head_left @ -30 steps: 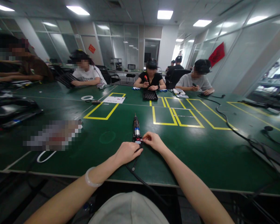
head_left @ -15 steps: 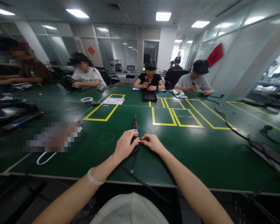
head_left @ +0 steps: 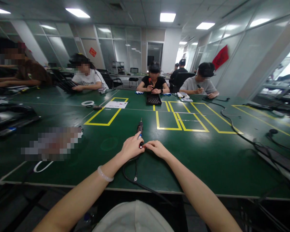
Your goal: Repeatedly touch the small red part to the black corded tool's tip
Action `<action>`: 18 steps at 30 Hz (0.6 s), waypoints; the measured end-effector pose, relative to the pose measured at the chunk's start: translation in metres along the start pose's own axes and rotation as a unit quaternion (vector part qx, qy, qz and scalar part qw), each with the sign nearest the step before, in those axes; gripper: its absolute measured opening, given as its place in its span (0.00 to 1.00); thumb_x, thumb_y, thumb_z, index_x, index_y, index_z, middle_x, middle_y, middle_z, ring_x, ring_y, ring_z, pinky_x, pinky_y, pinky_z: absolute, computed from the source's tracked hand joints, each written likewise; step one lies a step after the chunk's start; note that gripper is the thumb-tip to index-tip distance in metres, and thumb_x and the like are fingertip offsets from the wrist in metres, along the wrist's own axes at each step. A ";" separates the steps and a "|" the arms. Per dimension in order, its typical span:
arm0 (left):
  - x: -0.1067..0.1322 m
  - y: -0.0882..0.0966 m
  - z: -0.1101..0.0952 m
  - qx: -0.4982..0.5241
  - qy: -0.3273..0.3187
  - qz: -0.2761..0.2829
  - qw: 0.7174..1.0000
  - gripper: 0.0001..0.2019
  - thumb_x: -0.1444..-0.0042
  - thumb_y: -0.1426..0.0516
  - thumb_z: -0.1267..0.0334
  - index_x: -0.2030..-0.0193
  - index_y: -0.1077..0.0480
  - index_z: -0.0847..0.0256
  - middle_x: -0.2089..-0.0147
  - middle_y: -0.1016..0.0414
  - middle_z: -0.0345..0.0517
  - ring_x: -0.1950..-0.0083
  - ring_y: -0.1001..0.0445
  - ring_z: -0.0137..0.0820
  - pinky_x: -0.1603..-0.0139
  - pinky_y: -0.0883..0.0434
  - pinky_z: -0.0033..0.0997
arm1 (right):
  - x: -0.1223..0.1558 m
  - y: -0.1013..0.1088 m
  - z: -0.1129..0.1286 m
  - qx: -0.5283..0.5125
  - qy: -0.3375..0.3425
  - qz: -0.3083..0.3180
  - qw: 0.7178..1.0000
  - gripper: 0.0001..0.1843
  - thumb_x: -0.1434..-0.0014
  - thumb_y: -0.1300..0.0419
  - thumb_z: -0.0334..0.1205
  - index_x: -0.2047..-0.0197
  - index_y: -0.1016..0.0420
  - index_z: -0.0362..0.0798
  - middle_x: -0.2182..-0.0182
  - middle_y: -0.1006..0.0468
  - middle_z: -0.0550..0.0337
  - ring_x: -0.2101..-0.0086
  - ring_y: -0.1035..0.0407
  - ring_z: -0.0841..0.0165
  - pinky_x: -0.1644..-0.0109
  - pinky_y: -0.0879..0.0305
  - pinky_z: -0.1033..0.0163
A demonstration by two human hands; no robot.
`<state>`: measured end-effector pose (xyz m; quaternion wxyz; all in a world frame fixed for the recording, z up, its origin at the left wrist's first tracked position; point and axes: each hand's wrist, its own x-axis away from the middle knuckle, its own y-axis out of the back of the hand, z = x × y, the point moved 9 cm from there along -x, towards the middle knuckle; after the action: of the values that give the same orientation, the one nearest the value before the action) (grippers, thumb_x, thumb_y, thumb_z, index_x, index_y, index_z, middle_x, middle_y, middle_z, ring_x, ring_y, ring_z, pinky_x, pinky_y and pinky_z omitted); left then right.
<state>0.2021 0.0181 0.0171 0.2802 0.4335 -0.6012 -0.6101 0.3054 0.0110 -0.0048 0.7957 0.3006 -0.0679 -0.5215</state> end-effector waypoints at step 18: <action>-0.023 0.013 0.199 -0.020 0.097 0.071 0.993 0.21 0.53 0.45 0.45 0.55 0.26 0.50 0.30 0.48 0.38 0.46 0.30 0.41 0.53 0.32 0.34 | 0.002 0.010 -0.011 -0.015 -0.013 -0.027 0.999 0.16 0.38 0.46 0.46 0.58 0.22 0.45 0.64 0.20 0.56 0.64 0.28 0.66 0.57 0.35 0.63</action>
<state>0.0387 0.1339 0.0147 0.3883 0.4407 -0.5884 -0.5557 0.3184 0.0165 -0.0087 0.7846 0.2840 -0.0620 -0.5476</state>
